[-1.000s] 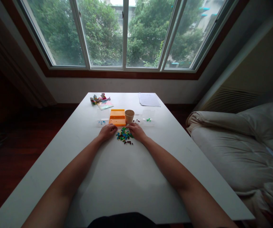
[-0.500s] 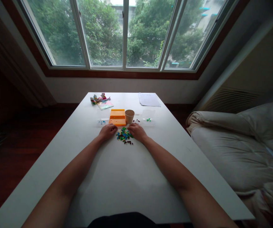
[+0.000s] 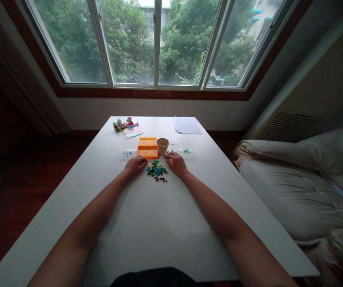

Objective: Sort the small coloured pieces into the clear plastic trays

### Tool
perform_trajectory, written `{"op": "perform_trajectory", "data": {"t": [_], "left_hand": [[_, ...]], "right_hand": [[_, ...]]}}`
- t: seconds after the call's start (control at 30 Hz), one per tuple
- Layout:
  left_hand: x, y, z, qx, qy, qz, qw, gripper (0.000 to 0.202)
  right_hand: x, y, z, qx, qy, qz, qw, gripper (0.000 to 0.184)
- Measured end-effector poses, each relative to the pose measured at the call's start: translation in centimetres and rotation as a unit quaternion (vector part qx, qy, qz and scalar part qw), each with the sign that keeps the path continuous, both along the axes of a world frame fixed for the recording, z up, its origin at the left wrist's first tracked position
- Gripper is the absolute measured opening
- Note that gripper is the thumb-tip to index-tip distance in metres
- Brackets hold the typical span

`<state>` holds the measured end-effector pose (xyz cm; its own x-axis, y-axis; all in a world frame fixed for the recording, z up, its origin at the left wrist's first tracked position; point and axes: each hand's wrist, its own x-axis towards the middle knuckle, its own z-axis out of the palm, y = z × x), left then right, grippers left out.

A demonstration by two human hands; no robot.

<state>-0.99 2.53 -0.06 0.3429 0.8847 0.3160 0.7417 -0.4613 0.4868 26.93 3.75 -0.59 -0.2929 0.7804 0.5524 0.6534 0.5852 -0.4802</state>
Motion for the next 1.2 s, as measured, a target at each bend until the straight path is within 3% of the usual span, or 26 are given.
{"op": "perform_trajectory", "data": {"t": [0.13, 0.33, 0.47, 0.63, 0.83, 1.0, 1.1, 1.2], "left_hand": [[-0.1, 0.0, -0.1, 0.001, -0.003, -0.003, 1.000, 0.023], [-0.2, 0.1, -0.1, 0.000, 0.004, -0.007, 1.000, 0.023], [-0.1, 0.0, -0.1, 0.000, 0.008, -0.007, 1.000, 0.024], [-0.1, 0.0, -0.1, 0.002, 0.007, -0.006, 1.000, 0.023], [-0.2, 0.1, -0.1, 0.002, 0.007, -0.003, 1.000, 0.024], [-0.1, 0.0, -0.2, -0.001, 0.011, 0.003, 1.000, 0.023], [-0.1, 0.0, -0.3, 0.002, 0.010, 0.001, 1.000, 0.023], [-0.1, 0.1, -0.3, 0.004, 0.011, -0.002, 1.000, 0.023]], "right_hand": [[1.5, 0.8, 0.3, -0.011, 0.136, -0.084, 0.987, 0.024], [4.4, 2.6, -0.1, -0.049, 0.301, -0.213, 0.928, 0.032], [5.4, 3.5, -0.8, -0.076, 0.351, -0.245, 0.901, 0.038], [5.4, 3.7, -1.2, -0.058, 0.360, -0.249, 0.897, 0.035], [3.6, 2.3, -0.7, -0.020, 0.255, -0.174, 0.951, 0.027], [0.6, 0.5, -0.6, 0.008, 0.115, -0.028, 0.993, 0.026], [-0.7, -0.1, -0.7, 0.017, 0.008, 0.061, 0.998, 0.026], [-1.1, -0.3, -0.7, 0.022, -0.064, 0.105, 0.992, 0.030]]}}
